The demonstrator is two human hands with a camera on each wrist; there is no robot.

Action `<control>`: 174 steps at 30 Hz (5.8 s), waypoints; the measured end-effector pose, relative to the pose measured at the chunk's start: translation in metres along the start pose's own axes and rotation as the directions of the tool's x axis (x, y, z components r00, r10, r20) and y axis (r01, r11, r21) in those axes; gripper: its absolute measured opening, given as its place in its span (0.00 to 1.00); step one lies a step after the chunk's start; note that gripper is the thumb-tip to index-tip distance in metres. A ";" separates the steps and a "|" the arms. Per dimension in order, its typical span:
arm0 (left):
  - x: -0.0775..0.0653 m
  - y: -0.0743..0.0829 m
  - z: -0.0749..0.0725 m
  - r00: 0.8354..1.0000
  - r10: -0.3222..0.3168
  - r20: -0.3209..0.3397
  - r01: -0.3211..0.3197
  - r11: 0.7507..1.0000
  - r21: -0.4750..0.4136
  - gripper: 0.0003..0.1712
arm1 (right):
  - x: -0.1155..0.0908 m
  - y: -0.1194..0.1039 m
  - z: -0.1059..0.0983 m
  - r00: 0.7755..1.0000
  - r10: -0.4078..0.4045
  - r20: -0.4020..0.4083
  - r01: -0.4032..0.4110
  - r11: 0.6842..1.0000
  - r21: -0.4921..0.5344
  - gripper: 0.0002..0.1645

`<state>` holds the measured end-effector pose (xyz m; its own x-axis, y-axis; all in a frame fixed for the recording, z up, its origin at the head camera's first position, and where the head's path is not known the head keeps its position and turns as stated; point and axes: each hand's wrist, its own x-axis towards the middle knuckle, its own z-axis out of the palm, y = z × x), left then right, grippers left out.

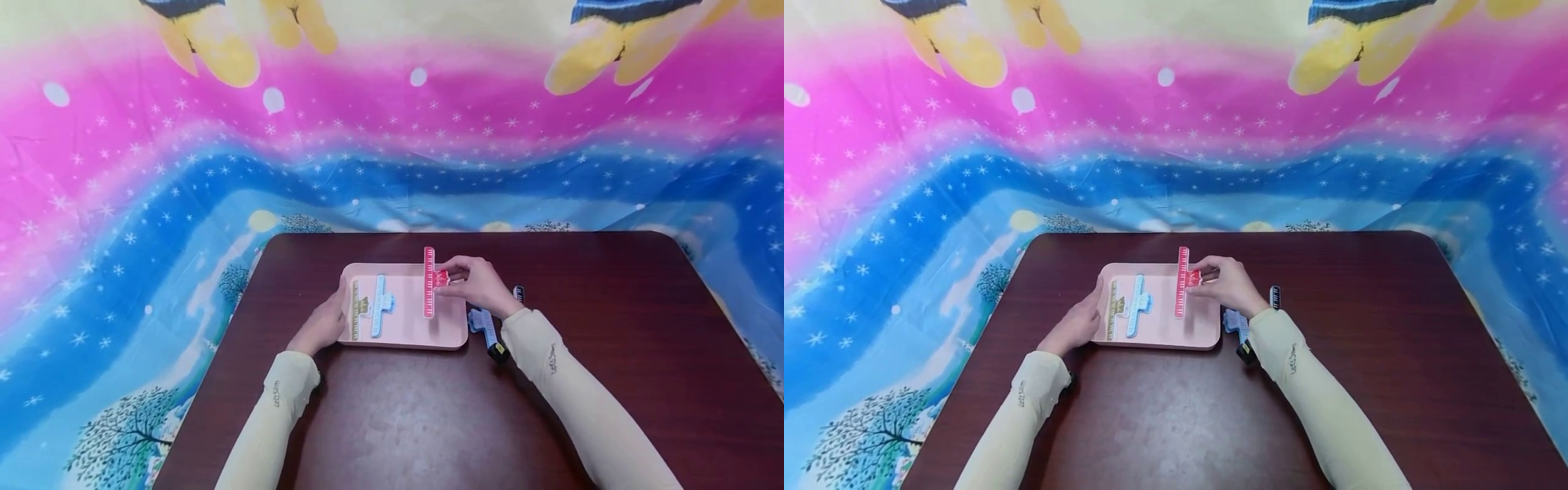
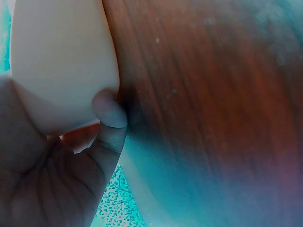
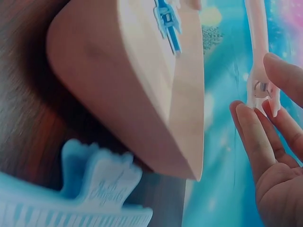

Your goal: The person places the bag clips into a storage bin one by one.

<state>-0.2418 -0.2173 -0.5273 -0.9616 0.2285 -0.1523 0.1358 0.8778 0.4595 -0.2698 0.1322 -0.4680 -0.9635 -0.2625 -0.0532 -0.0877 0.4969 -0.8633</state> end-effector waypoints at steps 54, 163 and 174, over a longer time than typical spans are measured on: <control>0.005 -0.002 -0.003 1.000 0.019 -0.013 -0.019 1.000 0.023 0.45 | 0.060 -0.009 0.064 0.969 0.006 0.248 0.048 0.976 -0.214 0.23; 0.003 -0.005 0.001 1.000 0.029 -0.004 -0.029 1.000 0.009 0.44 | -0.032 0.068 -0.011 0.970 -0.116 0.216 0.217 0.816 -0.535 0.27; 0.004 -0.005 0.003 1.000 0.015 -0.002 -0.015 1.000 0.010 0.44 | -0.039 0.057 -0.029 0.974 -0.164 0.154 0.220 0.841 -0.494 0.28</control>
<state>-0.2452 -0.2194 -0.5328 -0.9600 0.2407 -0.1434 0.1526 0.8785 0.4528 -0.2442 0.1952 -0.5006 -0.8852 -0.4651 0.0123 -0.4109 0.7691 -0.4896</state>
